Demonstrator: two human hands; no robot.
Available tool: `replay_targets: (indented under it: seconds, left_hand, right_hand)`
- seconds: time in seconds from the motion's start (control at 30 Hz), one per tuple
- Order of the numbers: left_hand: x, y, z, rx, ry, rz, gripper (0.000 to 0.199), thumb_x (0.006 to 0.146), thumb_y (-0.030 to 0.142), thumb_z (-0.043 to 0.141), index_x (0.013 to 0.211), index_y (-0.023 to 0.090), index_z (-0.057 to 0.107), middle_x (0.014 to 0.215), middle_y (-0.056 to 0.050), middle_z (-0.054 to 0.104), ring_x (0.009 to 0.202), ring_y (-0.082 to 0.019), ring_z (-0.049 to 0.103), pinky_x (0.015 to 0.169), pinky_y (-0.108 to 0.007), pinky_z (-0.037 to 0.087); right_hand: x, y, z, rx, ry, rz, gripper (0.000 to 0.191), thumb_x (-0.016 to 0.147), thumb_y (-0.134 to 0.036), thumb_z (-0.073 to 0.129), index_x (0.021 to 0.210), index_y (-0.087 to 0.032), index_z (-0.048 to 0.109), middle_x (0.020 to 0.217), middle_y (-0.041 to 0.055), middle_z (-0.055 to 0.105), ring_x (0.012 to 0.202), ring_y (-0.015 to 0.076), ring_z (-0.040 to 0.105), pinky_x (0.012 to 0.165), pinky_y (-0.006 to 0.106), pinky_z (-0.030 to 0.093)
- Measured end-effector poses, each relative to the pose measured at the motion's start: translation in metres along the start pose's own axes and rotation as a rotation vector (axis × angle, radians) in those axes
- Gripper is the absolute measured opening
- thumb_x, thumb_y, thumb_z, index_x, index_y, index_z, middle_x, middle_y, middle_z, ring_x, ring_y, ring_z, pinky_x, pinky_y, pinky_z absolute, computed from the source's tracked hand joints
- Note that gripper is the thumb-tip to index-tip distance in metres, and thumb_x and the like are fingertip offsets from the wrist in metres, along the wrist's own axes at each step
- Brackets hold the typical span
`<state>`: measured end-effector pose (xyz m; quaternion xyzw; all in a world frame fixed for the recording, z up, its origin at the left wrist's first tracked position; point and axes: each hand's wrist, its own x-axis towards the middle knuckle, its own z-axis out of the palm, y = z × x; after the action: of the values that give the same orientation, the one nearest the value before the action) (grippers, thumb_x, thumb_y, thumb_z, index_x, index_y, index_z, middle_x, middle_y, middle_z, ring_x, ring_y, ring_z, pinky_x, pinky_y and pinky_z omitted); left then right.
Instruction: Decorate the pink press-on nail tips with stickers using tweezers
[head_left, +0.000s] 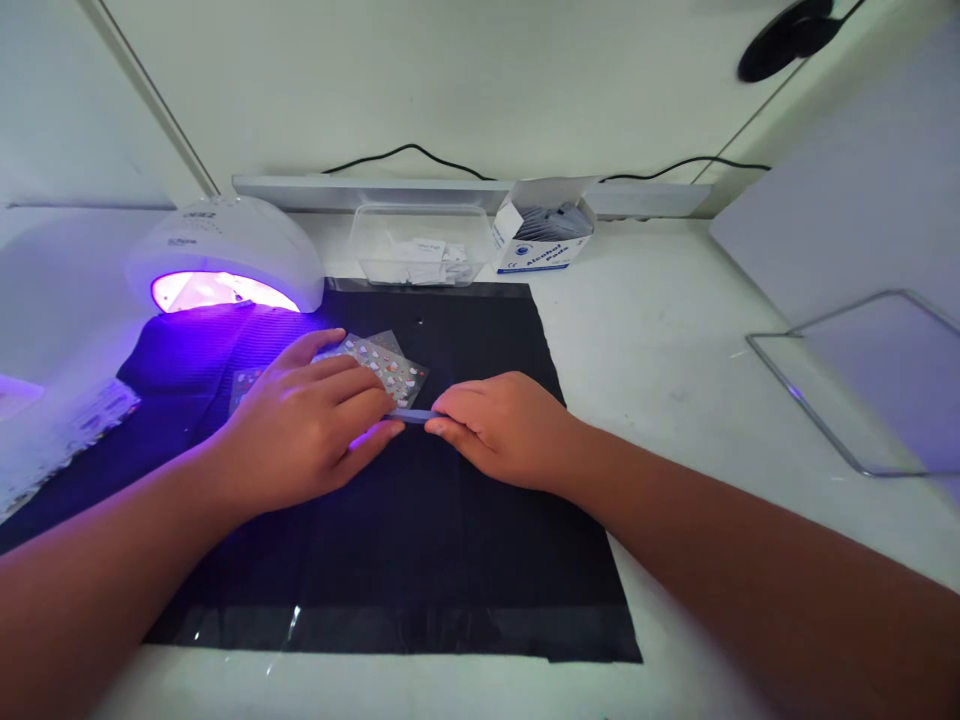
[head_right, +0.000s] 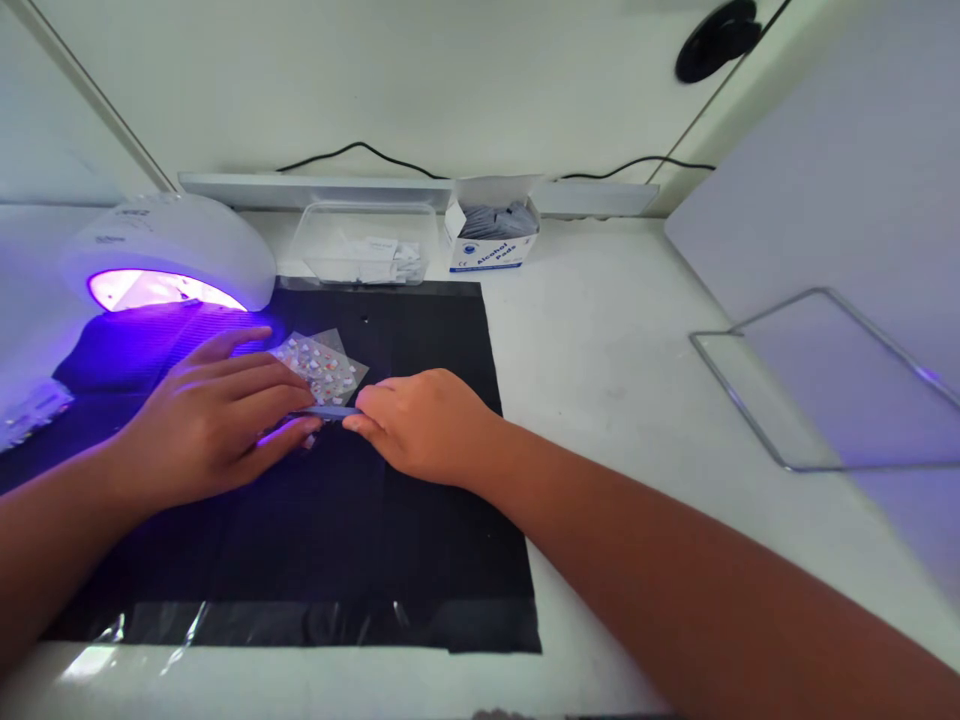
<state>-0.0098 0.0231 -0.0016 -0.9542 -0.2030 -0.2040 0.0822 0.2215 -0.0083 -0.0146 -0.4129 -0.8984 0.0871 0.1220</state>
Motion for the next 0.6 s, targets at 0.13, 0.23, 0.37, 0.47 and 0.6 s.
replay_targets:
  seconds: [0.13,0.23,0.37,0.47,0.6]
  left_hand:
    - [0.0,0.0003,-0.0012,-0.004,-0.021,0.001,0.022,0.095,0.027,0.053,0.083,0.016,0.067,0.082,-0.004,0.073,0.077,-0.024,0.069,0.095,-0.057,0.047]
    - [-0.0005,-0.0008,-0.0012,-0.001,-0.025,0.015,0.019,0.094,0.023,0.052,0.085,0.017,0.068,0.084,-0.003,0.073,0.079,-0.024,0.069,0.096,-0.057,0.046]
    - [-0.0012,-0.0023,-0.0003,-0.006,-0.023,0.027,0.019,0.094,0.023,0.052,0.088,0.019,0.07,0.084,-0.003,0.074,0.079,-0.024,0.069,0.097,-0.058,0.045]
    - [-0.0016,-0.0028,0.0004,-0.008,-0.018,0.033,0.02,0.094,0.022,0.053,0.089,0.019,0.071,0.085,-0.003,0.074,0.079,-0.024,0.069,0.097,-0.058,0.045]
    - [-0.002,-0.0031,0.0014,-0.005,-0.019,0.023,0.019,0.095,0.024,0.053,0.091,0.019,0.071,0.086,-0.003,0.075,0.08,-0.024,0.069,0.097,-0.058,0.044]
  right_hand:
    - [0.0006,-0.0012,-0.0032,0.052,-0.035,0.011,0.033,0.1,-0.032,0.042,0.088,-0.013,0.067,0.08,0.0065,0.069,0.067,0.0167,0.06,0.059,0.026,0.034]
    - [0.0006,-0.0018,-0.0053,0.097,-0.042,0.02,0.031,0.098,-0.034,0.046,0.089,-0.013,0.066,0.079,0.0057,0.068,0.067,0.0169,0.059,0.059,0.026,0.035]
    - [0.0001,-0.001,-0.0045,0.131,-0.002,0.023,0.024,0.09,-0.038,0.061,0.09,-0.014,0.064,0.071,0.0012,0.064,0.057,0.0134,0.053,0.055,0.024,0.033]
    - [-0.0003,0.0003,-0.0024,0.124,0.032,0.016,0.018,0.089,-0.031,0.063,0.083,-0.015,0.062,0.066,-0.001,0.06,0.054,0.0118,0.049,0.054,0.024,0.031]
    - [-0.001,0.0016,-0.0008,0.078,0.051,-0.028,0.023,0.094,-0.031,0.054,0.08,-0.015,0.062,0.071,0.0018,0.064,0.061,0.0139,0.054,0.055,0.024,0.031]
